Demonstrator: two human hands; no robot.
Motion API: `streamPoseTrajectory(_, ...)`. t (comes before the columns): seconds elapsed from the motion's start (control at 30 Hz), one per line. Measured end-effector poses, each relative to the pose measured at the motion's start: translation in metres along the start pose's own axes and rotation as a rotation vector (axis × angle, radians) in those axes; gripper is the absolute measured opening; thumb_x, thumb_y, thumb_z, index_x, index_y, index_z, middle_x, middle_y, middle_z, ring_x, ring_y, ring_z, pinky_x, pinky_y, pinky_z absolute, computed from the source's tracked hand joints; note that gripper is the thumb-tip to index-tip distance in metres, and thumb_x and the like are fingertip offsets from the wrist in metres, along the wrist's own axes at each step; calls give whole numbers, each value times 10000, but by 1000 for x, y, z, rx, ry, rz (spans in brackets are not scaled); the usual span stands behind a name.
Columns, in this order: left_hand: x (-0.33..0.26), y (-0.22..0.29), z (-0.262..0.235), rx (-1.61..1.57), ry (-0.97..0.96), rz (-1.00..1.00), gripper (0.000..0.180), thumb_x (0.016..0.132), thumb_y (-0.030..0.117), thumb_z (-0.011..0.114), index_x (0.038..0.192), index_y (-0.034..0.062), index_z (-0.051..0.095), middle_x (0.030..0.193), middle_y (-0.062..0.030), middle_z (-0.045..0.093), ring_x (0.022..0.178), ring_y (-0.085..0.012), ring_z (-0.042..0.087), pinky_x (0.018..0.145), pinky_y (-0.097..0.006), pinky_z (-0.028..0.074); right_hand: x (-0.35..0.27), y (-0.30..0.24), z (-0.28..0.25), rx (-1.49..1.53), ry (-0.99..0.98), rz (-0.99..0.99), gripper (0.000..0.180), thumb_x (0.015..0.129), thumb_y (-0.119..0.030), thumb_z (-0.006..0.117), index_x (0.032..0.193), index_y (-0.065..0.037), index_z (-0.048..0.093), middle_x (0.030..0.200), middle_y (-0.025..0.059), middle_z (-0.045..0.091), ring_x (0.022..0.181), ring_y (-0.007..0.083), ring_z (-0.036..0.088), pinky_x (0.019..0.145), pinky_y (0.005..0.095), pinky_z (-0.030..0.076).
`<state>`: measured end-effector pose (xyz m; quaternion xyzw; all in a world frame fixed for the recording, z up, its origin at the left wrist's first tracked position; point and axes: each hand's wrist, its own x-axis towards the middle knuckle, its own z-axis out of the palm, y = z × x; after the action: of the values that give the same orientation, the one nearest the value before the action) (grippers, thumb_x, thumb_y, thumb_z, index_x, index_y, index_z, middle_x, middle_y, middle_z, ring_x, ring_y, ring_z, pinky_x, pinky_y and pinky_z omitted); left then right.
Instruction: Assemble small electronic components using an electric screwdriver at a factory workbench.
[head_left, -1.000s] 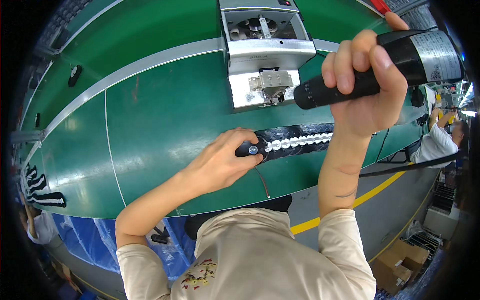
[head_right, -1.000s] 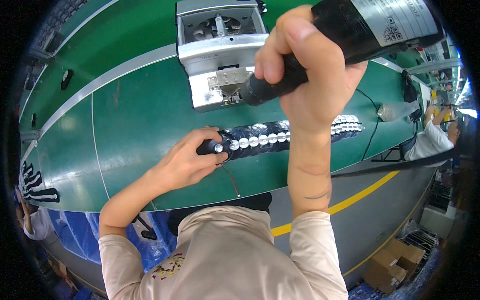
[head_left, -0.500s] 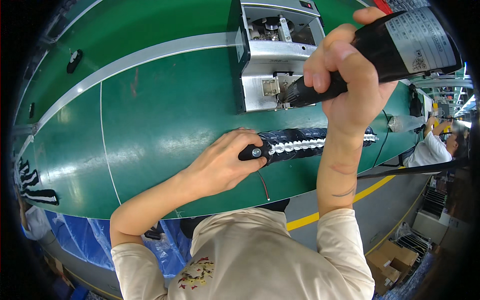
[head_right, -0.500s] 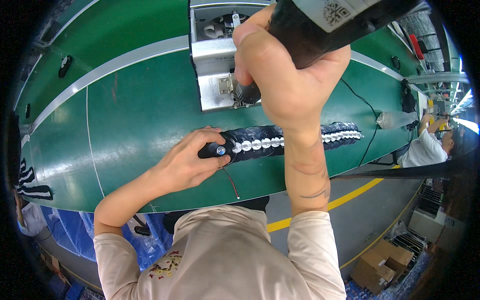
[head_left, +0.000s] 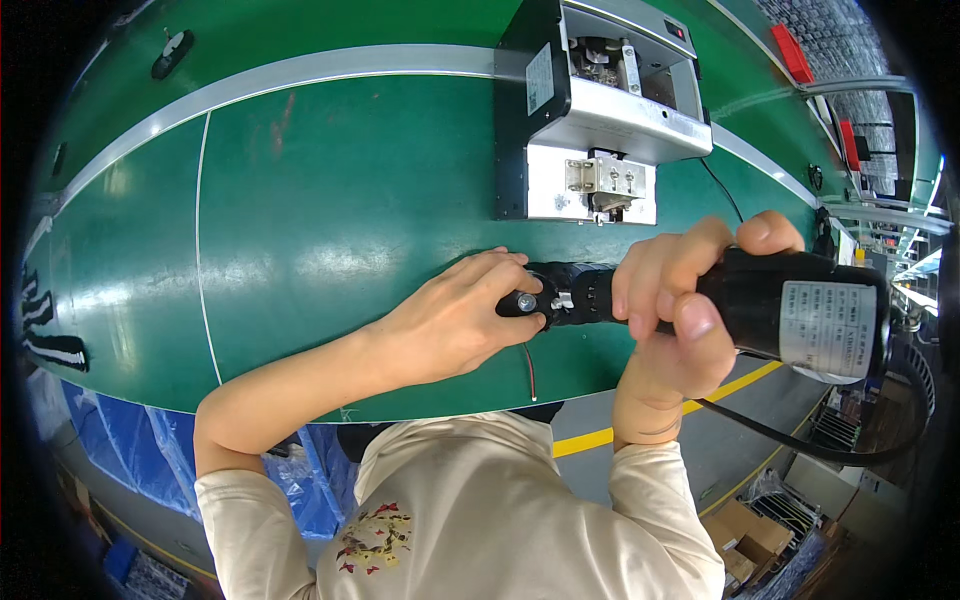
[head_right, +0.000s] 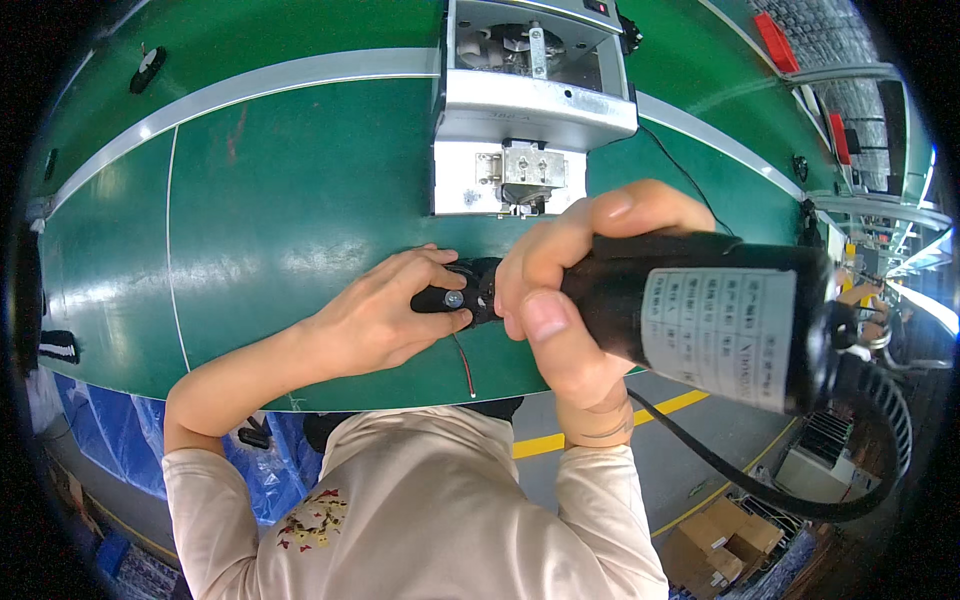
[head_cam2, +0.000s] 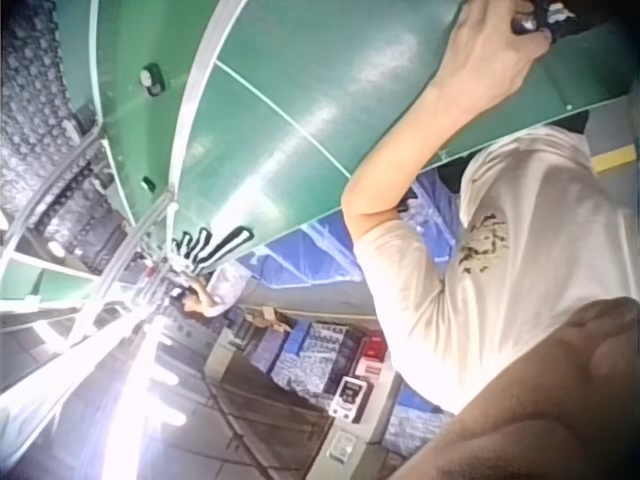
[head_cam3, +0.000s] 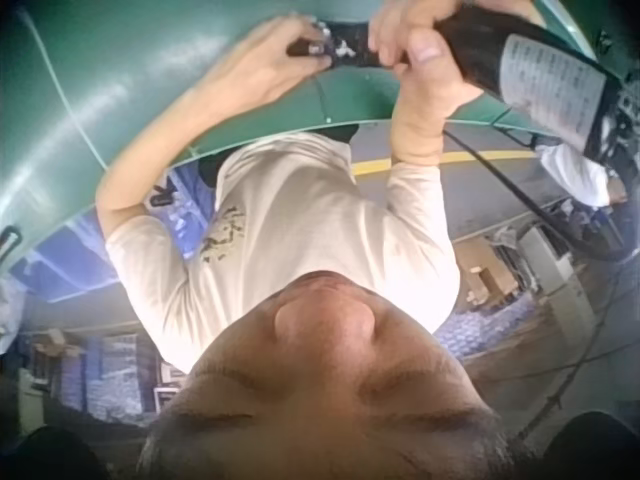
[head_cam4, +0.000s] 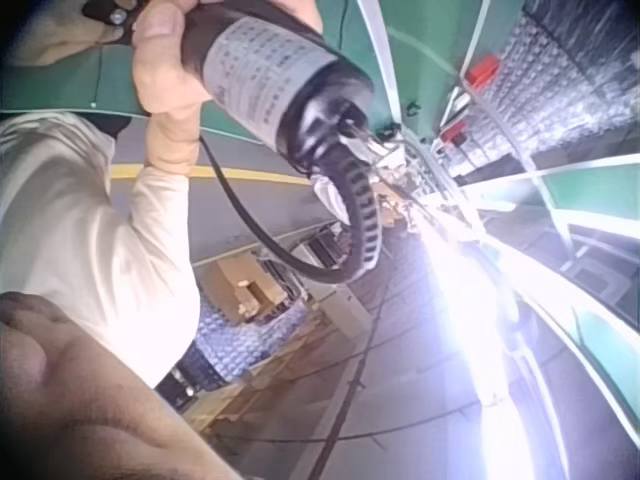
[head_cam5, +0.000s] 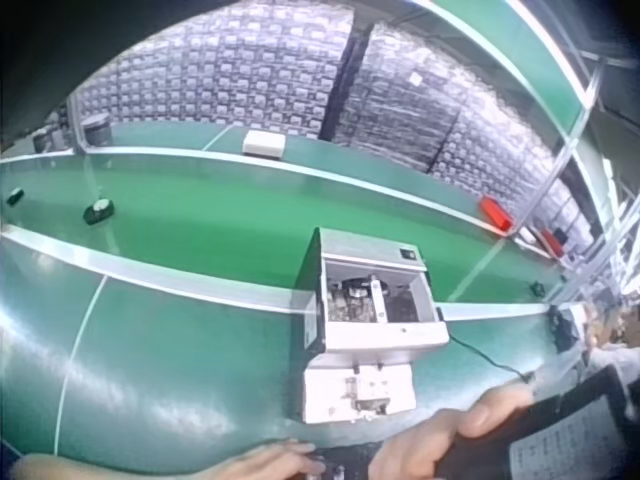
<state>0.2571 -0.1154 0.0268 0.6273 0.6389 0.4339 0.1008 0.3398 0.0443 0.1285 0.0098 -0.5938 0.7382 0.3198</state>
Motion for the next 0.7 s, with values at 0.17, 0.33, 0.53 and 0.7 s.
streamPoseTrajectory(0.17,0,1,-1,-14,14,-8,215,725,74,660,936,74,700,1084,-138,566,1072,-353,558,955,-436,481,-5,7,2,-44,-24,14,502,766,-7,685,1124,-72,341,636,74,532,522,165,533,519,296,489)
streamPoseTrajectory(0.33,-1,-1,0,-18,19,-2,210,727,85,650,929,78,705,1083,-136,566,1064,-351,559,959,-434,479,-13,11,-1,-128,-121,-31,514,738,47,678,1108,-66,339,682,91,547,580,174,551,579,303,489)
streamPoseTrajectory(0.53,-1,0,1,-12,46,-5,178,754,99,638,914,79,713,1070,-131,566,1050,-341,563,961,-434,480,-18,10,-1,-199,-257,-59,437,708,110,640,1044,-42,404,735,102,554,626,170,554,603,296,474)
streamPoseTrajectory(0.7,-1,1,-2,14,17,14,201,760,101,645,951,83,707,1077,-124,565,1049,-337,563,942,-430,486,-10,6,-7,-74,-239,-32,478,751,55,632,1152,-58,400,701,73,534,571,161,532,559,318,473)
